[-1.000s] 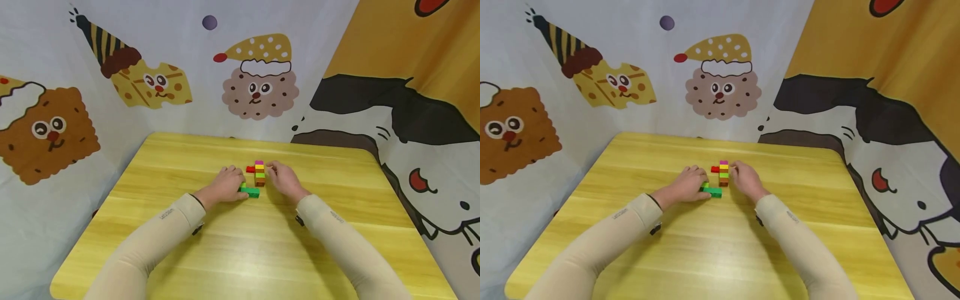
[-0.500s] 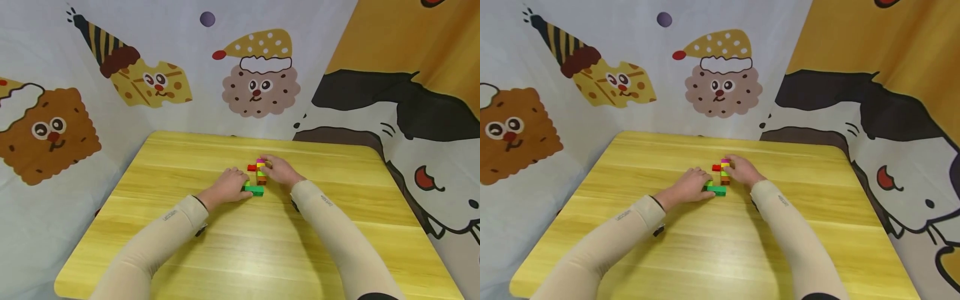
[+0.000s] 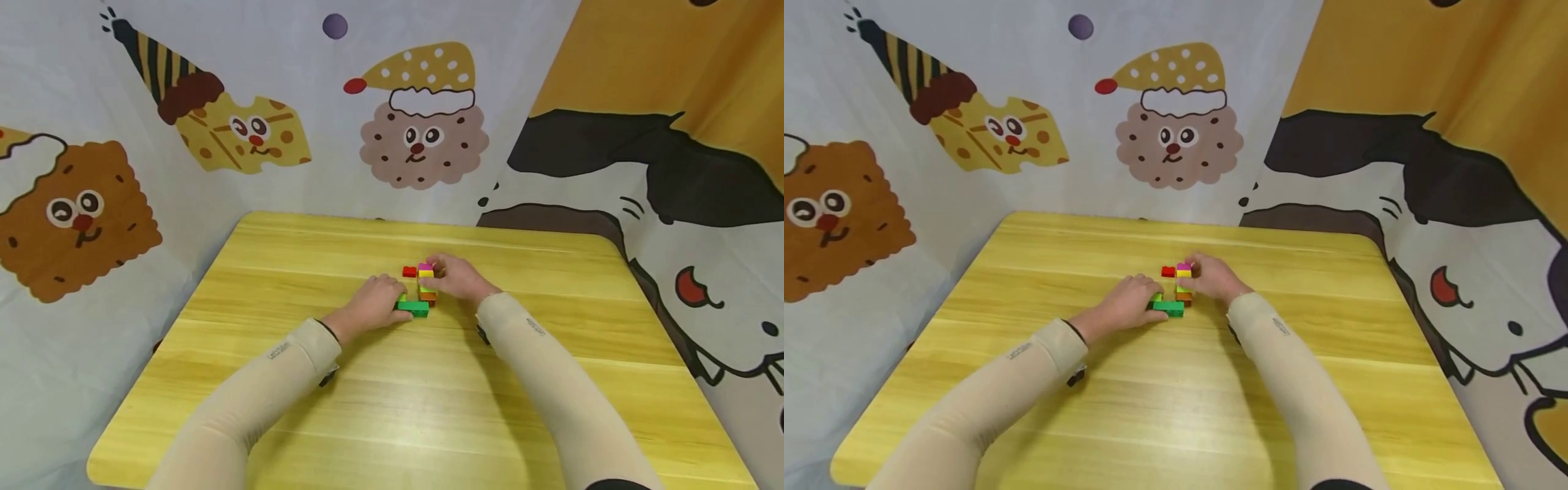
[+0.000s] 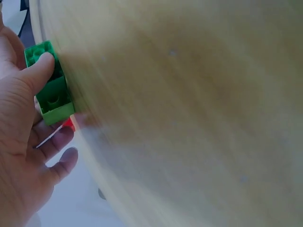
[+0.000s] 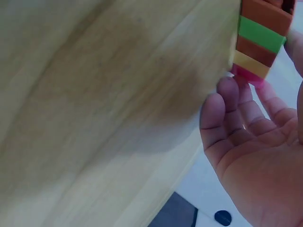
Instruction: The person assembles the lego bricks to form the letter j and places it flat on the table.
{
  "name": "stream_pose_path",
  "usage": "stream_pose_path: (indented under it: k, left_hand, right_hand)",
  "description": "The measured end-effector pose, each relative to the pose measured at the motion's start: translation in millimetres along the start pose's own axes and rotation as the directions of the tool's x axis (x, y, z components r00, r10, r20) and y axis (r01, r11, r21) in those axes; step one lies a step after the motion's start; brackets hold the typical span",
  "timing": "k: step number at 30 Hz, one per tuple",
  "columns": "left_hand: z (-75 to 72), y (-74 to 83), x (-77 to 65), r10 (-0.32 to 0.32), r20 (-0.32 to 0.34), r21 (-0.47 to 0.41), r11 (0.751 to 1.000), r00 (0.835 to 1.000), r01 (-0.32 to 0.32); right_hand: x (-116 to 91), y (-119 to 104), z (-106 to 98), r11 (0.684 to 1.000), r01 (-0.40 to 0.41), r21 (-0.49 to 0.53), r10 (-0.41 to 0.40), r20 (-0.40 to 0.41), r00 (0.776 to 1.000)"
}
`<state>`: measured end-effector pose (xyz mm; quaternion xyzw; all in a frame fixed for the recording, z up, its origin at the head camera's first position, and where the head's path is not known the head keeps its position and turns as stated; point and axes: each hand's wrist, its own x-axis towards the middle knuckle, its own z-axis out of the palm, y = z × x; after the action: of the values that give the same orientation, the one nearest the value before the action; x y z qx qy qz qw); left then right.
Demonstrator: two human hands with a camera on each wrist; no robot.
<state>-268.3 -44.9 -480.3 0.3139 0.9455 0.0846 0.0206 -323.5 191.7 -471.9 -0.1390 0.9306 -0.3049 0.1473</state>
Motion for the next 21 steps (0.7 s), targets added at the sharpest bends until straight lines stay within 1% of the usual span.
stream_pose_path:
  k: [4, 8, 15, 19, 21]
  left_hand:
    - [-3.5, 1.2, -1.1, -0.003, 0.005, -0.029, 1.0, 1.0, 0.003]
    - [-4.5, 2.6, -4.7, 0.017, 0.011, -0.052, 0.999, 1.0, -0.017]
    - [-3.5, 5.6, -21.2, 0.045, 0.014, -0.064, 0.997, 0.999, -0.044]
    - [-3.2, 8.4, -29.6, 0.032, 0.01, -0.093, 0.995, 0.999, -0.031]
    - [-3.3, 10.6, -31.8, 0.02, 0.008, -0.103, 0.994, 1.0, -0.019]
  right_hand:
    - [-6, -5, -2, 1.0, -0.003, 0.021, 0.003, 0.026, 1.0]
    - [-13, -8, -2, 1.0, 0.001, -0.004, 0.0, 0.011, 1.0]
    - [-26, -10, 9, 0.999, 0.029, -0.029, -0.028, 0.018, 0.999]
    - [-30, -12, 13, 0.998, 0.044, -0.046, -0.043, 0.021, 0.999]
    - [-32, -13, 14, 0.998, 0.038, -0.041, -0.037, 0.023, 0.999]
